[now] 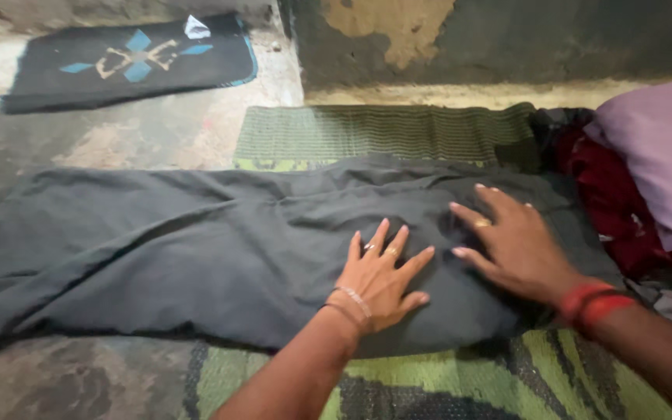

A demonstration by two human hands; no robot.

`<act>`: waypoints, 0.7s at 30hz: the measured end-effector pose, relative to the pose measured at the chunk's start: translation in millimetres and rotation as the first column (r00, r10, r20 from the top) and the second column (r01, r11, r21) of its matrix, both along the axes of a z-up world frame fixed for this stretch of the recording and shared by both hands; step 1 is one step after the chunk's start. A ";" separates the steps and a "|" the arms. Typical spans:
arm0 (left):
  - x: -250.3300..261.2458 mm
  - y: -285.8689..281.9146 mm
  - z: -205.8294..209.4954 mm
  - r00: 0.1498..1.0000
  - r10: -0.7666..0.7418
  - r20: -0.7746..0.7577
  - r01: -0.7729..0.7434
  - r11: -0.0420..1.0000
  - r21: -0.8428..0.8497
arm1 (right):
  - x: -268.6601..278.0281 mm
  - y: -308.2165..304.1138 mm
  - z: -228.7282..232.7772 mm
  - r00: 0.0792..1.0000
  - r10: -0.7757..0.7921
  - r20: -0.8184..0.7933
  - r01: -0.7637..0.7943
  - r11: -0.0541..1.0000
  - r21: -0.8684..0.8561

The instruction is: The person folds a light purple shirt and a dark grey pair of trousers on a floor mat. They smooth the fabric, fold sleeves and legs, and place the folded items into a neat stack.

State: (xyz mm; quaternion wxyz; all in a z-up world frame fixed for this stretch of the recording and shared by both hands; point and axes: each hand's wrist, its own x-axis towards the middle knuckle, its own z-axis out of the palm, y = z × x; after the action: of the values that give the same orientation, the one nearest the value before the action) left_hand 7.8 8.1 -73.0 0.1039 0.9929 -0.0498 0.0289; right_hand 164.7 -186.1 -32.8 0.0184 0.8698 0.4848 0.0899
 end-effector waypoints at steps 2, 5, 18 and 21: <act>25.2 -12.3 -9.4 0.997 0.070 -0.018 -0.069 0.997 0.030 | 2.0 16.7 -23.5 0.980 -0.160 -0.121 0.132 0.968 -0.212; 49.4 -4.4 -16.5 0.981 0.134 -0.141 -0.125 0.990 0.071 | 18.7 14.7 -46.6 0.968 -0.238 -0.079 0.202 0.926 -0.321; 71.1 22.9 -13.5 0.965 0.065 -0.255 -0.080 0.996 -0.047 | 91.7 -22.0 -104.0 0.792 -0.568 -0.223 0.598 0.795 0.097; 53.9 44.7 -8.8 0.965 0.072 -0.252 -0.086 0.995 -0.045 | 96.2 -2.3 -78.9 0.677 -0.683 -0.275 0.671 0.726 -0.152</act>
State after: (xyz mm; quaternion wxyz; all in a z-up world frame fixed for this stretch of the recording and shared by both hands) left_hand 61.8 52.8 -81.7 0.1359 0.9865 0.0043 -0.0910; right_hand 260.8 -188.4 -111.7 -0.0095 0.9893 0.1267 -0.0712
